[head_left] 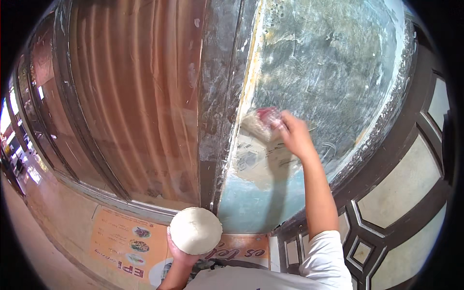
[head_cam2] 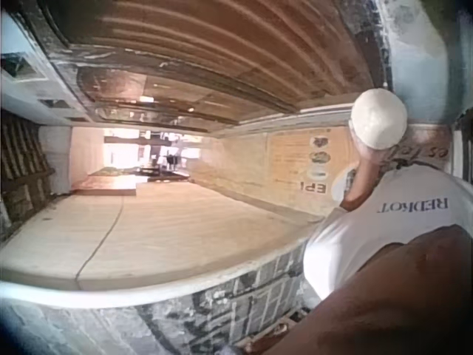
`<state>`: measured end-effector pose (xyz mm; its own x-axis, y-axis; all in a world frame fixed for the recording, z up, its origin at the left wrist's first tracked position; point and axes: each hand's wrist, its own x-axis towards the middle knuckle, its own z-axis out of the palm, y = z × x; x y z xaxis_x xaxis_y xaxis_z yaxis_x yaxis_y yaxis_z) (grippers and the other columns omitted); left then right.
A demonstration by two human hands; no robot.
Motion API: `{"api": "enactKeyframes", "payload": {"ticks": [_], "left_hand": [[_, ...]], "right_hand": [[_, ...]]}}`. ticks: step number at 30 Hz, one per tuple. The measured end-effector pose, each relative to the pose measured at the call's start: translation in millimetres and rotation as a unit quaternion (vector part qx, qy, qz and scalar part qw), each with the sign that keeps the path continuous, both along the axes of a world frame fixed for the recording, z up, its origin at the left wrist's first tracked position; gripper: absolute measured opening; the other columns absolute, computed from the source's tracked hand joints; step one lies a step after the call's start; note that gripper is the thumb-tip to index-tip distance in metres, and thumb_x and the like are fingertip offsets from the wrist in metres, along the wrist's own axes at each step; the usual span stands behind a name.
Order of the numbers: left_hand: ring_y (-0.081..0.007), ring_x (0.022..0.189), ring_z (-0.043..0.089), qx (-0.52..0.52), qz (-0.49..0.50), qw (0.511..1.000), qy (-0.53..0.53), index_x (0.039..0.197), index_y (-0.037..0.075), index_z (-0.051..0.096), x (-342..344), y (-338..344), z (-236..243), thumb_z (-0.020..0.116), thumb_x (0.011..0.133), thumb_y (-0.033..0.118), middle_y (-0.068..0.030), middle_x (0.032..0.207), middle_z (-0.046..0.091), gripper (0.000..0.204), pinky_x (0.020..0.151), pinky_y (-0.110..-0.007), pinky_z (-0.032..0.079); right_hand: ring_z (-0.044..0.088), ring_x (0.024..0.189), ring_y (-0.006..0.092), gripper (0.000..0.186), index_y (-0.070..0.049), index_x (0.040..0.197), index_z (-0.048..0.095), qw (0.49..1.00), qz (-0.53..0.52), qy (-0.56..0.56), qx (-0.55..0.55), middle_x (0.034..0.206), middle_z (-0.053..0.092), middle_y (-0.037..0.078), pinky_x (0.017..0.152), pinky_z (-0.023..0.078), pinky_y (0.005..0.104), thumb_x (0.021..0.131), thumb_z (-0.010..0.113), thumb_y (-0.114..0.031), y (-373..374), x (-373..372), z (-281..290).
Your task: The person applies a coating of white putty to a section of wall using a putty knife. They pick up the putty from a round container and spread it across the surface with multiple strokes.
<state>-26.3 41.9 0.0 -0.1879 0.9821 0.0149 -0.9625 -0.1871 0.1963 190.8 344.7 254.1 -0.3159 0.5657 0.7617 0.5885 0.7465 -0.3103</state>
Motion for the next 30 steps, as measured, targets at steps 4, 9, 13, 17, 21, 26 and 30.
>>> {"api": "enactKeyframes", "payload": {"ticks": [4,9,13,17,21,26,30], "left_hand": [[-0.0385,0.137,0.044,-0.006,0.008,1.000,-0.008,0.153,0.019,0.035,2,1,3,0.024,0.096,0.069,-0.0105,0.154,0.039,0.076,0.109,-0.061,0.038],[-0.0384,0.137,0.043,-0.006,0.013,1.000,-0.001,0.153,0.019,0.034,-2,-1,-9,0.024,0.096,0.068,-0.0106,0.155,0.039,0.076,0.110,-0.062,0.037],[-0.0383,0.138,0.042,0.003,0.015,1.000,0.010,0.153,0.019,0.034,0,-3,-2,0.024,0.096,0.068,-0.0109,0.155,0.038,0.076,0.110,-0.062,0.036],[-0.0386,0.138,0.042,0.025,0.015,1.000,0.007,0.154,0.019,0.033,0,-2,-6,0.026,0.096,0.068,-0.0108,0.156,0.038,0.076,0.110,-0.062,0.035],[-0.0389,0.139,0.041,-0.008,0.059,0.996,0.069,0.154,0.020,0.034,0,-1,-14,0.027,0.096,0.068,-0.0104,0.156,0.037,0.075,0.111,-0.063,0.034],[-0.0398,0.140,0.039,-0.012,0.036,0.999,0.033,0.153,0.022,0.035,2,3,-16,0.028,0.095,0.068,-0.0101,0.157,0.037,0.075,0.111,-0.064,0.033],[-0.0404,0.141,0.037,0.006,0.006,1.000,0.016,0.153,0.022,0.034,10,13,-14,0.029,0.095,0.069,-0.0103,0.158,0.035,0.076,0.112,-0.065,0.032]], "right_hand": [[0.066,0.083,0.0418,0.025,-0.008,0.098,0.053,0.970,-0.057,-0.235,0.025,0.082,0.068,0.017,0.068,0.050,0.0523,0.095,0.060,-0.032,1,-8,-3],[0.065,0.076,0.0443,0.028,-0.007,0.097,0.055,0.986,-0.162,0.023,0.042,0.079,0.067,0.021,0.065,0.048,0.0529,0.095,0.060,-0.034,0,-5,19],[0.064,0.078,0.0447,0.028,-0.005,0.095,0.055,1.000,-0.010,0.027,0.009,0.081,0.066,0.022,0.066,0.047,0.0521,0.094,0.062,-0.032,3,-1,7],[0.066,0.082,0.0443,0.024,-0.007,0.098,0.057,0.977,-0.074,-0.201,-0.004,0.086,0.068,0.020,0.070,0.050,0.0536,0.091,0.063,-0.030,1,-2,-8],[0.066,0.082,0.0441,0.023,-0.007,0.101,0.060,0.984,-0.161,0.071,0.040,0.085,0.069,0.021,0.070,0.050,0.0522,0.093,0.064,-0.027,7,30,-5],[0.065,0.081,0.0453,0.022,-0.006,0.097,0.061,0.996,-0.091,-0.006,0.023,0.084,0.067,0.022,0.069,0.050,0.0482,0.091,0.065,-0.026,4,46,-48],[0.064,0.083,0.0442,0.019,-0.007,0.103,0.063,0.992,-0.125,-0.032,-0.010,0.088,0.067,0.022,0.072,0.051,0.0464,0.093,0.062,-0.023,20,56,-84]]}}
